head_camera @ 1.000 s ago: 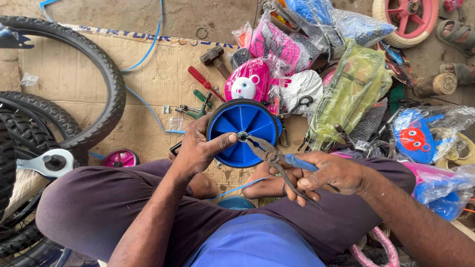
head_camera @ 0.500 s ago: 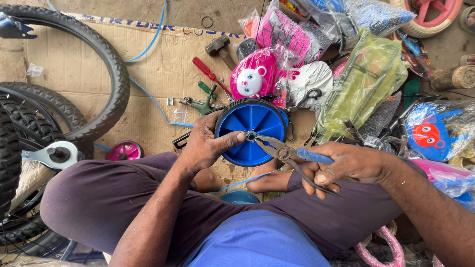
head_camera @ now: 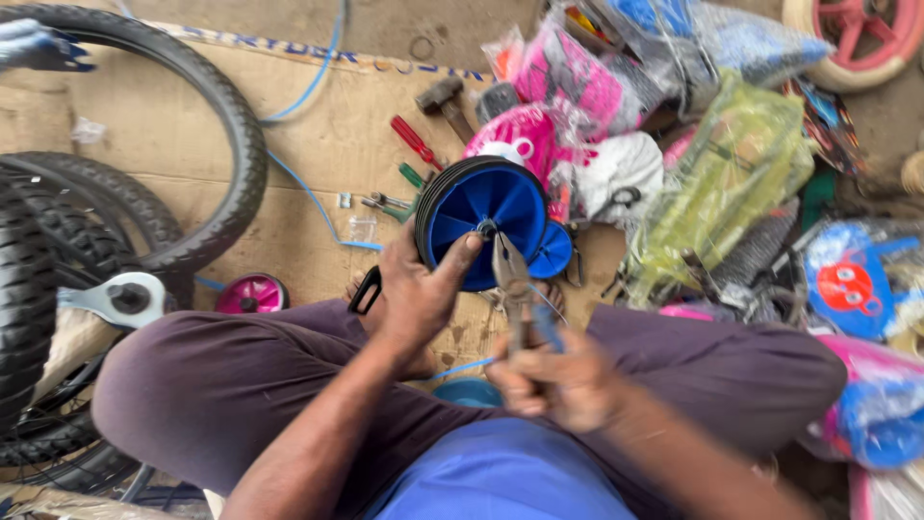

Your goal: The person attaches a support bracket to a small bicycle wheel using pliers and a screwdriver, then fits a rubber tire onto the wheel by hand and using the pliers to pull it over the rim.

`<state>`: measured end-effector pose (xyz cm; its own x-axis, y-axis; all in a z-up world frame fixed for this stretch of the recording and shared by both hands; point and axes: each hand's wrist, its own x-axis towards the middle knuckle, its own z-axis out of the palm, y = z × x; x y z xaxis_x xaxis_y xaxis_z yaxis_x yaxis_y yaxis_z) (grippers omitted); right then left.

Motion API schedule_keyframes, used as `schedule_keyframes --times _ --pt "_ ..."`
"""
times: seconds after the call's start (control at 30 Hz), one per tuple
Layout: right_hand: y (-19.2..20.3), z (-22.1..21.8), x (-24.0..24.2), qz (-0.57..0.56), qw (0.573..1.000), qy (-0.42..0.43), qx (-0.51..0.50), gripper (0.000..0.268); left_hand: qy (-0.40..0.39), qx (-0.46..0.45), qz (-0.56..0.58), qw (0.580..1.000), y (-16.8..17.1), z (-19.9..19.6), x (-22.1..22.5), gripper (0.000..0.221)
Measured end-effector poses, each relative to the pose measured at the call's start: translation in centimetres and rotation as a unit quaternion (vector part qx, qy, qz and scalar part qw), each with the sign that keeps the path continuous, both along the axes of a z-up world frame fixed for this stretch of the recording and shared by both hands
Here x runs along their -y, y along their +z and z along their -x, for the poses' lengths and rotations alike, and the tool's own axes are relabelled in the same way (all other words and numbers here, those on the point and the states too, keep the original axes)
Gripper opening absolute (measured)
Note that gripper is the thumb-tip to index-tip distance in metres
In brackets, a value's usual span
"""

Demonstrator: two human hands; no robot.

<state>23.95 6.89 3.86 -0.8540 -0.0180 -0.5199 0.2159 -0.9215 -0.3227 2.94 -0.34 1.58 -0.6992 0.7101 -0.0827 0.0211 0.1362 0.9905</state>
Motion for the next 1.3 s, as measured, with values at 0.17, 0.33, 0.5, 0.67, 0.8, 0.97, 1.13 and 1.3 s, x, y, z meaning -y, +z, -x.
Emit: schedule_keyframes --times 0.17,0.33,0.5,0.67,0.8,0.97,1.13,1.3 --pt "-1.1 6.8 7.2 0.105 0.979 -0.159 -0.078 0.032 0.146 0.012 -0.056 0.988 -1.6 -0.7 -0.8 0.033" --pt "1.5 4.6 4.9 -0.145 0.989 -0.018 0.027 0.041 0.101 0.193 -0.099 0.971 -1.9 2.4 -1.0 0.036" --pt "2.1 -2.5 2.7 -0.346 0.919 -0.190 0.017 0.059 -0.155 0.223 -0.068 0.960 -0.9 3.3 -0.3 0.051" --pt "3.9 -8.0 -3.8 -0.125 0.979 -0.159 -0.023 0.073 -0.329 0.227 0.043 0.916 0.5 2.5 0.0 0.045" --pt "5.1 -10.9 -4.6 -0.251 0.954 -0.060 0.154 0.091 -0.477 0.154 0.133 0.855 0.1 -1.0 0.6 0.049" --pt "6.8 -12.0 -5.7 -0.424 0.891 0.118 0.113 0.111 -0.557 0.155 0.077 0.812 -1.5 -4.2 1.6 0.059" --pt "6.5 -11.0 -5.0 -0.824 0.514 0.239 0.011 0.097 -0.580 0.144 0.101 0.796 -1.5 -4.9 1.9 0.055" --pt "5.3 -10.2 -4.7 -0.899 0.342 0.275 -0.009 0.089 -0.591 0.097 0.145 0.787 -0.6 -5.0 1.9 0.051"
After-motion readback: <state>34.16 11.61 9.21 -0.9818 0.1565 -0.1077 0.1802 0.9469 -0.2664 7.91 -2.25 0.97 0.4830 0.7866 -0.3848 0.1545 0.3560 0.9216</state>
